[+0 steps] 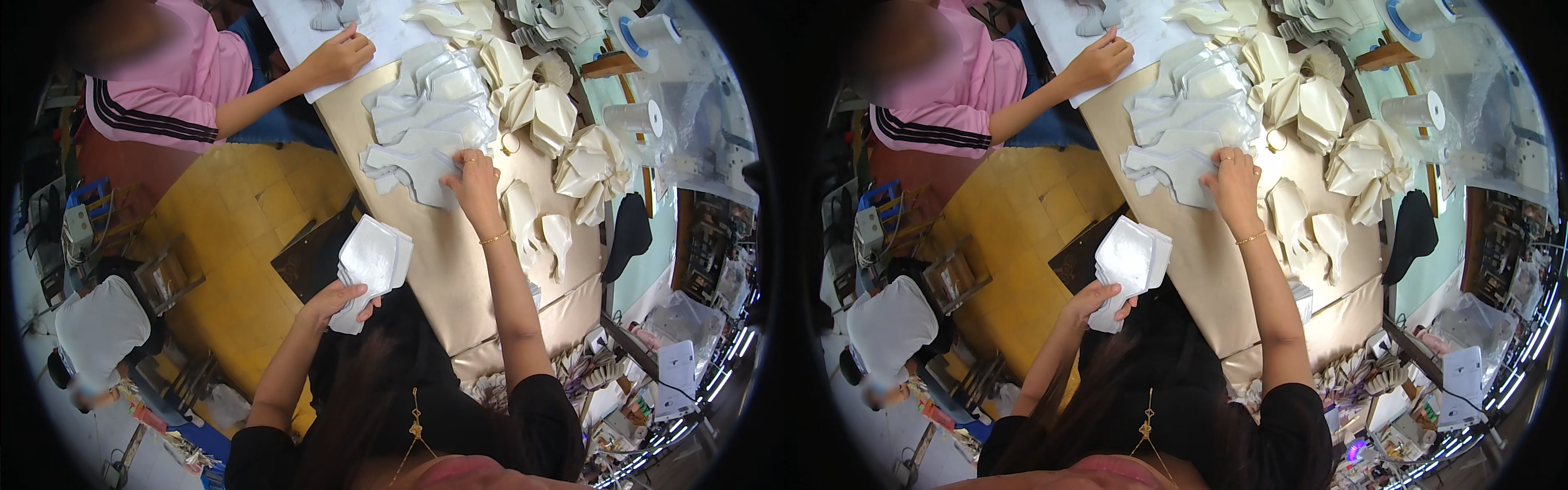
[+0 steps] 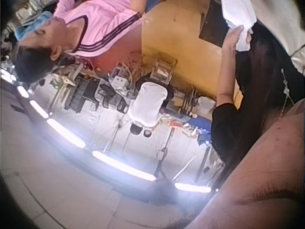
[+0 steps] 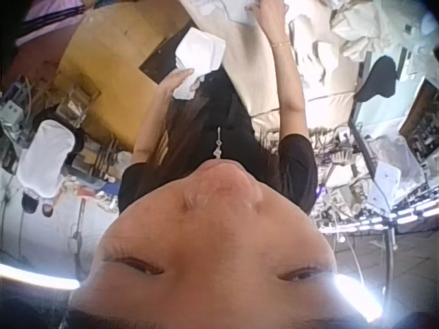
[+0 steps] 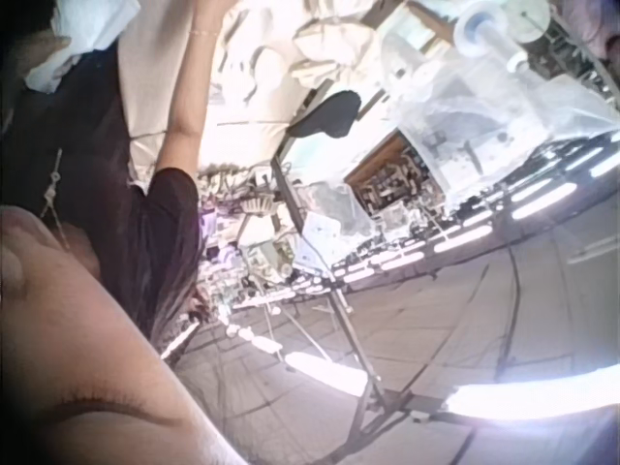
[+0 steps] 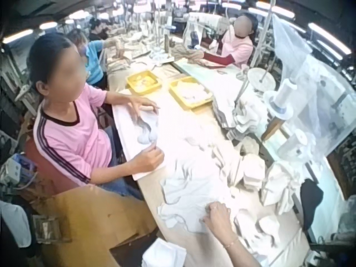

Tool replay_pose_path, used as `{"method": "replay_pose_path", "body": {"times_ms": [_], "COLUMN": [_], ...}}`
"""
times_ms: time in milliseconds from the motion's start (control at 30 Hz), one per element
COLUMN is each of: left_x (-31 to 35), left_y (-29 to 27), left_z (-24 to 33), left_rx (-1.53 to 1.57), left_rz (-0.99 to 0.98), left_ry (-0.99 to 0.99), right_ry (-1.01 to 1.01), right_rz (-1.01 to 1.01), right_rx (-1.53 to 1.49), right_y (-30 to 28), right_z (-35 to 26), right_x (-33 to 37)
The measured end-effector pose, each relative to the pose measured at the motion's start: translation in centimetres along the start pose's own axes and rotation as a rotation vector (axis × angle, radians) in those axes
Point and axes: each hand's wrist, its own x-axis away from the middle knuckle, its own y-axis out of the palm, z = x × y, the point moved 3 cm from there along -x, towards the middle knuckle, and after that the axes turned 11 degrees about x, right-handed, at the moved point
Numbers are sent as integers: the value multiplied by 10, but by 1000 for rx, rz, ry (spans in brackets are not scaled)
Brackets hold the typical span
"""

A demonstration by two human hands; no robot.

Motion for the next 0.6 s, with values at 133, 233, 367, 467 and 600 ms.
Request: {"method": "replay_pose_path", "body": {"times_ms": [133,233,367,467,600], "left_x": [-3,-7,-6,-6,-10], "left_y": [-1,0,5,11,12], "left_z": [3,5,4,4,2], "left_rx": [-50,-106,-138,-112,-74], "left_rz": [38,51,17,5,39], "left_ry": [11,32,-79,-7,-1], "right_ry": [-39,-199,-229,-294,-279], "right_rz": [-50,2,-9,-21,4], "right_rx": [-44,-141,113,208,132], "right_y": [-1,-11,-14,-11,-10], "right_z": [-8,-16,-14,-15,-14], "right_x": [0,-15,-46,-49,-40]}}
